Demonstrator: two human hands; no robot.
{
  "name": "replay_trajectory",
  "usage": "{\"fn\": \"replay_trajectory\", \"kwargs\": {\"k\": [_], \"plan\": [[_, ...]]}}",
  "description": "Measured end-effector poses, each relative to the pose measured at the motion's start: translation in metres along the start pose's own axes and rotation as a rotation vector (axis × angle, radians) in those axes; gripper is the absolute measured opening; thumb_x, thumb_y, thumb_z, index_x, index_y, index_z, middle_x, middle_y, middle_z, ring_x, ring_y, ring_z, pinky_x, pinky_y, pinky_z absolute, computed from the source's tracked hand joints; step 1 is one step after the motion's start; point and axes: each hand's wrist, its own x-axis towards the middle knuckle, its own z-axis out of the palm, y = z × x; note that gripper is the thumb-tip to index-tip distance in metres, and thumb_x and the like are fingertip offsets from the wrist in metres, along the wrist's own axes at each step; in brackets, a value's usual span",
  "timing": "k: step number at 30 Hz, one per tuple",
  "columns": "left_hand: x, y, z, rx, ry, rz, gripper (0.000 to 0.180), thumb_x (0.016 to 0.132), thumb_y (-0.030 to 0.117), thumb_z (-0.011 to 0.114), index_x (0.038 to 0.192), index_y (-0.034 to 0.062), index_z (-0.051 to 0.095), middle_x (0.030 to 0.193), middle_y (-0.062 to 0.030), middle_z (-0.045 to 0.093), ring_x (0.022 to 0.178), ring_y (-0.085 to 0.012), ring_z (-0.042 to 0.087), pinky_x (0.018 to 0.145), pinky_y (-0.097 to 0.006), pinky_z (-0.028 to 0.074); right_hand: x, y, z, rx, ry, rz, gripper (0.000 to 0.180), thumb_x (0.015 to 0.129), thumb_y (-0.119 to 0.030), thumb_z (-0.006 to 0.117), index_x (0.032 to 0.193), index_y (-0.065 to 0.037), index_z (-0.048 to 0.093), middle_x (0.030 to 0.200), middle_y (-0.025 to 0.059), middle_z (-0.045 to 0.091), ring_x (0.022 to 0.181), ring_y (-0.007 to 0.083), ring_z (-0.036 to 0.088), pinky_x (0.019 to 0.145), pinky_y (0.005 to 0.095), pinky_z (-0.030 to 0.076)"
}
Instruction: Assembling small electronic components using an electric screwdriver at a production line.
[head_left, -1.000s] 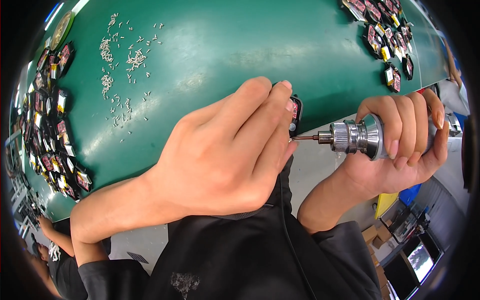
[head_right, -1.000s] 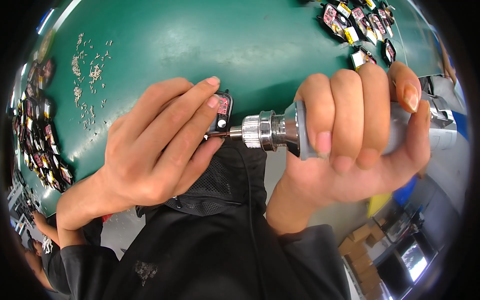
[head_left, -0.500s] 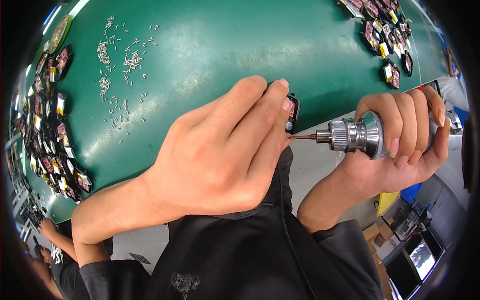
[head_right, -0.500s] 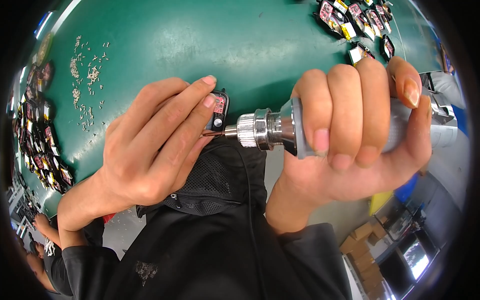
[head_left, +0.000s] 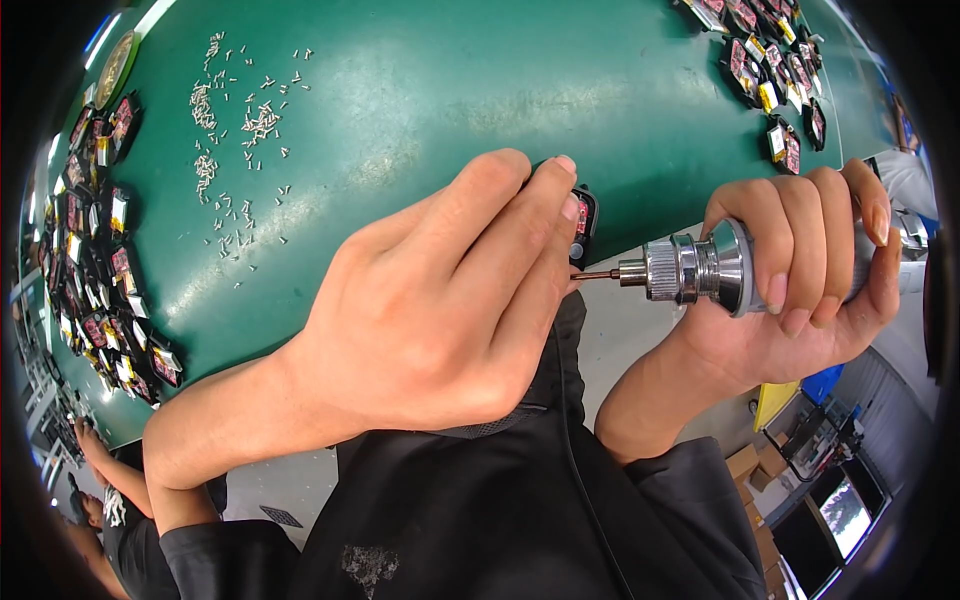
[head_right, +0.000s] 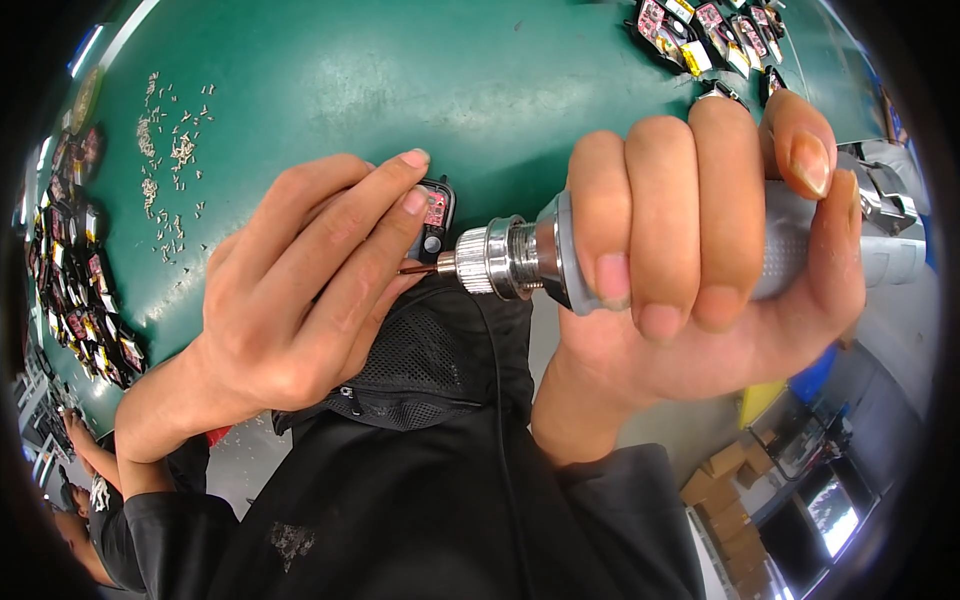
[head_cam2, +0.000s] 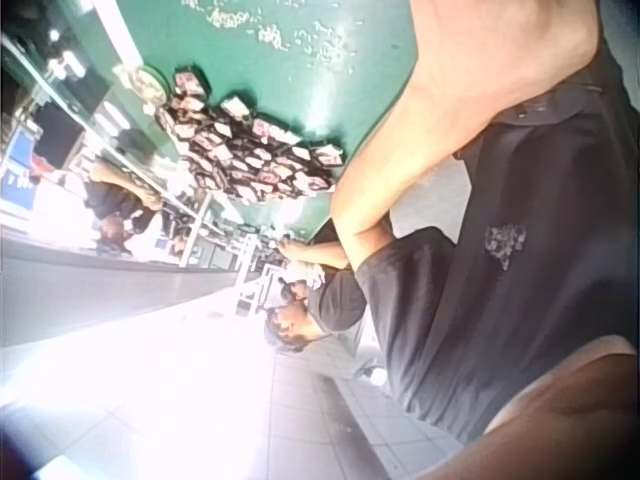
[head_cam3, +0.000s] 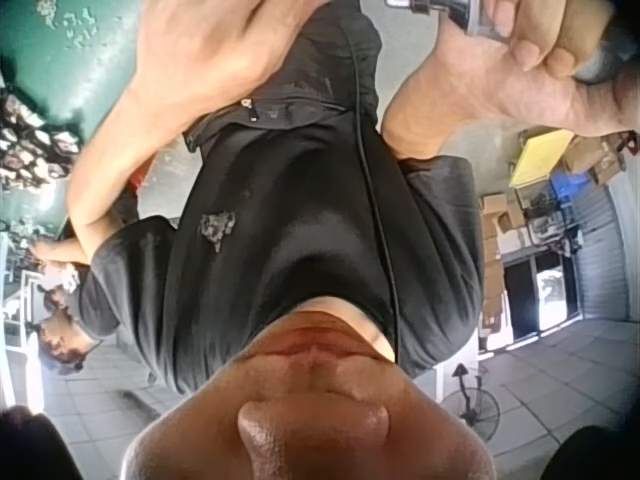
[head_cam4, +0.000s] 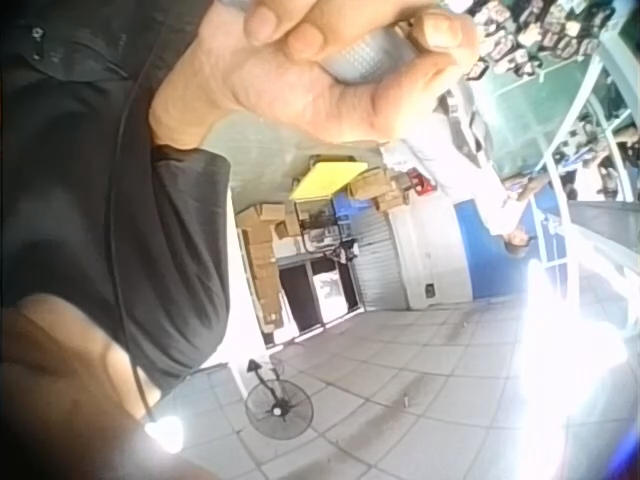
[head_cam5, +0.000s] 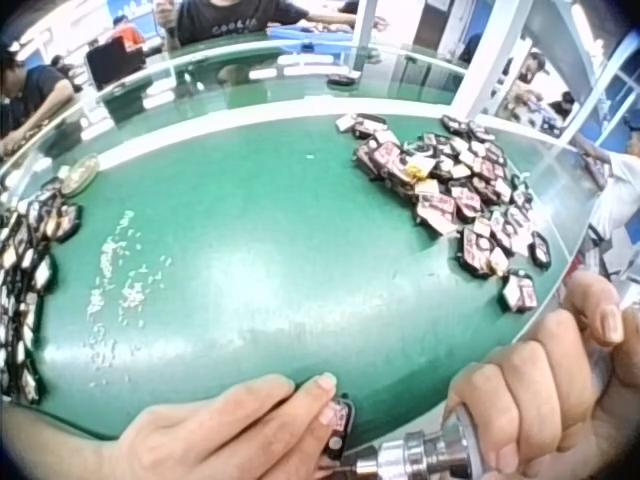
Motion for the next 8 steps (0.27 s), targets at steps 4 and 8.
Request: {"fn": "replay_trajectory", "kwargs": {"k": [4, 8], "plan": [[0.002, 0.002, -0.004, -0.003, -0.029, -0.006, 0.046, 0.048, 0.001, 0.071, 0.09, -0.0152, 0.061, 0.095, -0.024, 0.063, 0.075, -0.0314, 0.061, 0.048, -0.032, 0.05, 0.001, -0.001, 0.001, -0.012, -0.013, 0.015, 0.012, 0.083, -0.015, 0.055, 0.085, -0.007, 0.046, 0.049, -0.0045, 0.041, 0.039, 0.0064, 0.041, 0.047, 0.0225, 0.038], [0.005, 0.002, -0.011, -0.057, -0.117, -0.035, 0.04, 0.057, 0.002, 0.072, 0.092, -0.0148, 0.061, 0.098, -0.0241, 0.063, 0.076, -0.0318, 0.06, 0.049, -0.032, 0.051, 0.001, -0.002, 0.002, -0.007, -0.001, 0.002, 0.012, 0.083, -0.015, 0.055, 0.085, -0.007, 0.046, 0.049, -0.0045, 0.041, 0.04, 0.0066, 0.041, 0.048, 0.0224, 0.038]]}}
